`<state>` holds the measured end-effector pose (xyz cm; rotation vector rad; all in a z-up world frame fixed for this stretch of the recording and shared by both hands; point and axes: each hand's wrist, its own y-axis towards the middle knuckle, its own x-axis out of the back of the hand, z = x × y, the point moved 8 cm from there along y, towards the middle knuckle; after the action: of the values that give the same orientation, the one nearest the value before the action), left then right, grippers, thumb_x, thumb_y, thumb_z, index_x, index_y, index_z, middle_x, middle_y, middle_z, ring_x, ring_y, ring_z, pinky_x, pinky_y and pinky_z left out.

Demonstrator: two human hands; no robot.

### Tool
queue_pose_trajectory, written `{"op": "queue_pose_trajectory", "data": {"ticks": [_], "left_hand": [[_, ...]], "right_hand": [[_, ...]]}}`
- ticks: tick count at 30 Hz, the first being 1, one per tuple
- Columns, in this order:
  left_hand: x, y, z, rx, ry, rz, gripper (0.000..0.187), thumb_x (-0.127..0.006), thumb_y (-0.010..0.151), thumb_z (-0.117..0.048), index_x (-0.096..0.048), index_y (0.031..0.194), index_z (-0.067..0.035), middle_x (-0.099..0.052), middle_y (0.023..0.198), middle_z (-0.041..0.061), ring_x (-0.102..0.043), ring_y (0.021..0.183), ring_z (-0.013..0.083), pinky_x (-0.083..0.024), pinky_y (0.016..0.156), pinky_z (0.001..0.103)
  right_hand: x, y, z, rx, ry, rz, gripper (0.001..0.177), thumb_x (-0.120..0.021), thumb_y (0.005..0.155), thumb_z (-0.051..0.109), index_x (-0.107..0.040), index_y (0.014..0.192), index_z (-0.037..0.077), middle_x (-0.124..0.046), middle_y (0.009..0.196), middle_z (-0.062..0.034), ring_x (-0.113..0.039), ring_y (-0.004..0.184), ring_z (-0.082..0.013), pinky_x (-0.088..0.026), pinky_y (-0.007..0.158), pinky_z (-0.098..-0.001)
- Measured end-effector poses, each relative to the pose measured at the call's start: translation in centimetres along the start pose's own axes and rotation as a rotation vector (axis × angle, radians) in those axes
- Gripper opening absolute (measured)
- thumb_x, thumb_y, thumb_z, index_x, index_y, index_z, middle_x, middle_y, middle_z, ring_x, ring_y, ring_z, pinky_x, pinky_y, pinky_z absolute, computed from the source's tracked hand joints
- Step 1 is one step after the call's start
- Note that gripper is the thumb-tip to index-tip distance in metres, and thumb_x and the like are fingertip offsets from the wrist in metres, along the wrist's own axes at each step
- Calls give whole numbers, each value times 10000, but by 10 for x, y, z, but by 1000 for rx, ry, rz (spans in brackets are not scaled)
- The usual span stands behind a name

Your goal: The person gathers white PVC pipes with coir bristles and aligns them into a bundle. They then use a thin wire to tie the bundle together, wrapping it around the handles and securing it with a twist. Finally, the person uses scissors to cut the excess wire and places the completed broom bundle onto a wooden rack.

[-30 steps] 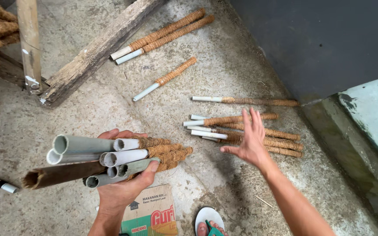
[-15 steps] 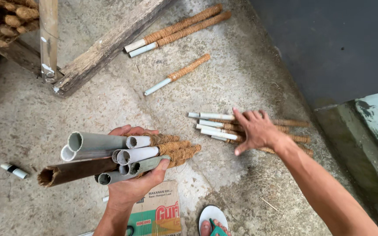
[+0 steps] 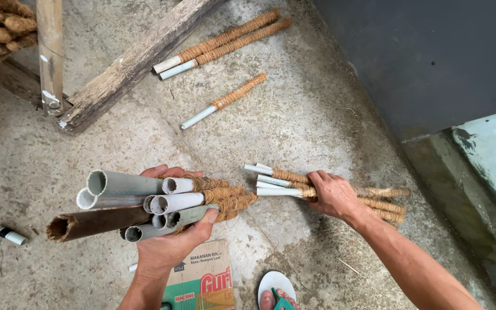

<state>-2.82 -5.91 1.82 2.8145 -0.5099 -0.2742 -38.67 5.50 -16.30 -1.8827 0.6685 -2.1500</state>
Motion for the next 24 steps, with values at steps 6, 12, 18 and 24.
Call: {"op": "queue_pose_trajectory", "data": {"ticks": [6, 12, 18, 24], "left_hand": [[2, -2, -2, 20, -4, -16, 929, -828, 715, 49, -301, 1475, -34, -543, 1285, 158, -640, 1255, 300, -610, 996, 434], [1, 1, -3, 29, -14, -16, 901, -826, 723, 50, -315, 1461, -25, -545, 1272, 144, -646, 1254, 294, -609, 1006, 428], [-8, 6, -6, -49, 36, 10, 873, -853, 722, 15, -351, 1437, 0, -575, 1224, 112, -666, 1208, 264, -573, 1018, 419], [-12, 10, -14, -106, 222, 11, 757, -889, 693, -27, -487, 1333, 2, -689, 1149, 92, -672, 1098, 192, -502, 1106, 394]], "right_hand": [[11, -11, 15, -30, -31, -98, 594, -844, 770, 202, -479, 1229, 112, -645, 940, -100, -624, 809, -235, -582, 748, -409], [83, -37, 31, -352, 559, 8, 465, -743, 821, 98, -523, 1228, 147, -681, 1019, -97, -672, 720, -220, -650, 651, -425], [194, -64, 45, 83, 984, -634, 503, -796, 796, 29, -573, 1247, 40, -695, 1085, -135, -738, 995, -239, -625, 933, -445], [222, -64, 88, 459, 1200, -954, 604, -832, 849, 110, -484, 1337, 37, -681, 1175, -114, -727, 1122, -254, -603, 1023, -467]]}}
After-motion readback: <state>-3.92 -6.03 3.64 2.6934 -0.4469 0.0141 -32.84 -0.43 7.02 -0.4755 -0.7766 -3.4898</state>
